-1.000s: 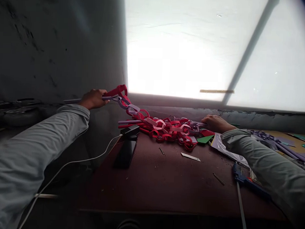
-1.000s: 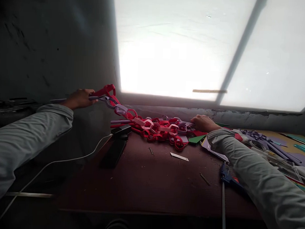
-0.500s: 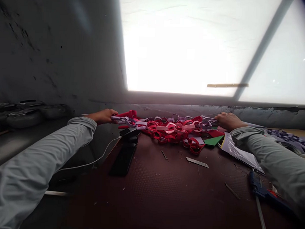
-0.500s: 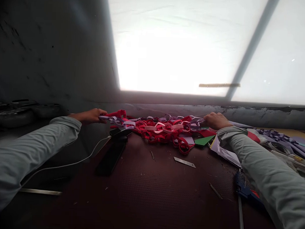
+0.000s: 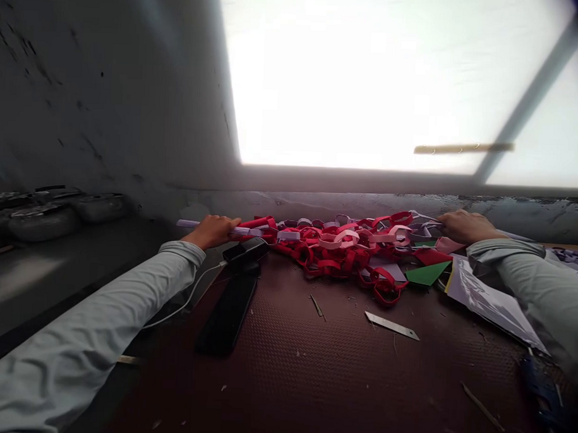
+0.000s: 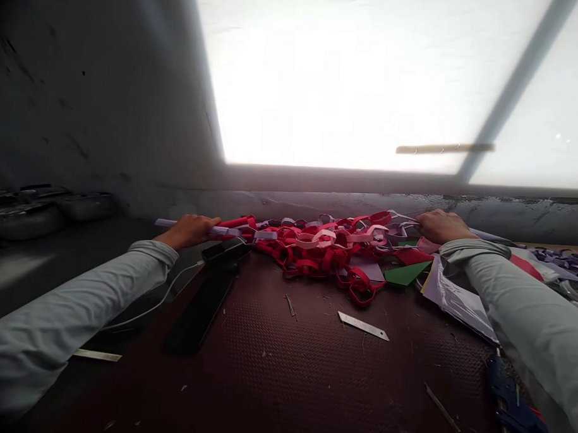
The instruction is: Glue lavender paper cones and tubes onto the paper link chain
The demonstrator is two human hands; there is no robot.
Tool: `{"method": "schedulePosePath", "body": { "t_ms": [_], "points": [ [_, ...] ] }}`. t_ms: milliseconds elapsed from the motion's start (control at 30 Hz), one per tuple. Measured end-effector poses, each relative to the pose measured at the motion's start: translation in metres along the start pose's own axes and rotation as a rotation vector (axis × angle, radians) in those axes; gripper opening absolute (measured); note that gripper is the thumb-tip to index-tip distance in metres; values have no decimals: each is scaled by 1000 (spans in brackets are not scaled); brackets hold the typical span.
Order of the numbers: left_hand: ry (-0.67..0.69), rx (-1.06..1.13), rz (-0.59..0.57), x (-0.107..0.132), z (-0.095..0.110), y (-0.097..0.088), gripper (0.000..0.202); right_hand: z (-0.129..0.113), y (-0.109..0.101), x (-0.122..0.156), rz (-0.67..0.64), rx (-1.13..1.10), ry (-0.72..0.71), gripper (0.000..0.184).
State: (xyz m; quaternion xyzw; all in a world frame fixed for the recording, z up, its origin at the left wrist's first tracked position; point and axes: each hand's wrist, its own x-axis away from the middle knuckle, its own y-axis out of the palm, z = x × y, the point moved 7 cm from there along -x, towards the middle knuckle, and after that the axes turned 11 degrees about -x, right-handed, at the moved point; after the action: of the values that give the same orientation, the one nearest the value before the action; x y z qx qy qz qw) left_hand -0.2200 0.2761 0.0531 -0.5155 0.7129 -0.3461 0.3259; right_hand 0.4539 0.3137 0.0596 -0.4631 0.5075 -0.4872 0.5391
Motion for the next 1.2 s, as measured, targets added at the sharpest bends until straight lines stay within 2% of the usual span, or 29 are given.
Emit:
{"method": "schedulePosePath", "body": {
  "t_ms": [167, 333, 400, 467, 533, 600, 767, 867, 933, 1033, 1133, 1200],
  "points": [
    [78, 92, -51, -7, 14, 12, 49, 5, 40, -7, -52, -27, -34, 22],
    [195, 476, -120, -17, 20, 8, 57, 5, 65, -13, -76, -91, -144, 16],
    [230, 522, -157, -21, 20, 5, 53, 0, 71, -12, -80, -113, -213, 17],
    [240, 514, -192, -22, 18, 4, 40, -5, 73, -8, -63, -129, -279, 15],
    [234, 505, -186, -23, 13, 3, 31, -7, 68, -3, -14, -141, -328, 18],
    [208, 512, -128, -25, 6, -1, 29, -4, 56, 1, 61, -149, -344, 26],
    [128, 512, 127, -38, -19, -27, 24, 15, 1, 7, 292, -157, -329, 34],
    [56, 481, 259, -53, -33, -46, 23, 31, -27, 3, 357, -87, -150, 39],
    [-18, 448, 279, -65, -38, -50, 26, 39, -33, -1, 327, -56, 11, 46],
    [-52, 413, 132, -83, -29, -34, 33, 36, -18, -7, 192, -46, 100, 43],
    [4, 407, -29, -93, -7, -6, 35, 22, 16, -9, 39, -60, 65, 32],
    [23, 405, -74, -94, 4, 11, 40, 14, 38, -6, -34, -72, 42, 27]
  ]
}}
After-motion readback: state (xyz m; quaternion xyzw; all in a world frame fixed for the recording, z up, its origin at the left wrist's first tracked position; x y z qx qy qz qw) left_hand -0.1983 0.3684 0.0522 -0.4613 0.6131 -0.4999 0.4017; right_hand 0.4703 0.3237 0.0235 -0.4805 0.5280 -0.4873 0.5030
